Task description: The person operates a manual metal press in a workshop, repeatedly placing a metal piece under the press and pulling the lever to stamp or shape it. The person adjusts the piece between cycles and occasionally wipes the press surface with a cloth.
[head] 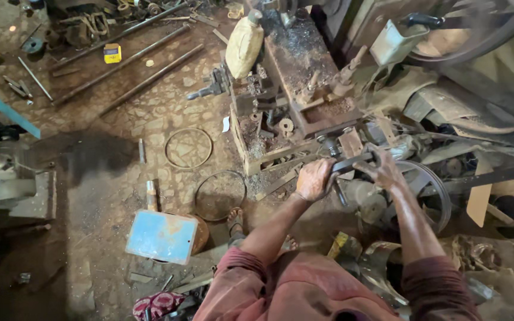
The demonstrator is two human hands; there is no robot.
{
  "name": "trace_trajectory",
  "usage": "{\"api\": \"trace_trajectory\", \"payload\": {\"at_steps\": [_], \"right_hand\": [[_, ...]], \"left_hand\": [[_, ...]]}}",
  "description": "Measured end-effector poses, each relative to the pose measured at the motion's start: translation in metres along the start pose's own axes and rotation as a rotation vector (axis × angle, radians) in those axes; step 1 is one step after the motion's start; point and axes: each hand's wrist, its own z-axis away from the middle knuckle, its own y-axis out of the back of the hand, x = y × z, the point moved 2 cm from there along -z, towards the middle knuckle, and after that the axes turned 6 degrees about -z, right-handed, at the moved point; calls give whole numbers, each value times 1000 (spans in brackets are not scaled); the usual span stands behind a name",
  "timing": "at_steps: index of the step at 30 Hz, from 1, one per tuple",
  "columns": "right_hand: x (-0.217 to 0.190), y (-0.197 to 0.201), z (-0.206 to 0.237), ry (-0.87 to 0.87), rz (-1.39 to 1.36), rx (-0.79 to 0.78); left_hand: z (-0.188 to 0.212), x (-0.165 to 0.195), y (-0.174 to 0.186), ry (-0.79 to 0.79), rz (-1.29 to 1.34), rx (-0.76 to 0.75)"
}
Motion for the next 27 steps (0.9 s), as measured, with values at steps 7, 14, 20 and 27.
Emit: {"api": "trace_trajectory", "payload": {"at_steps": [7,14,20,27], "right_hand": [[-28,9,-9,-310,-70,-183],[-32,3,0,-118,102,-50],[-1,0,25,-376,-1040,157],[13,-19,25,-588,-1464,103]], "left_hand": [[16,-9,-9,32,39,19],[8,16,30,40,75,13],[-69,52,2,0,-228,-392],[-69,43,-34,29,-268,-486]]}}
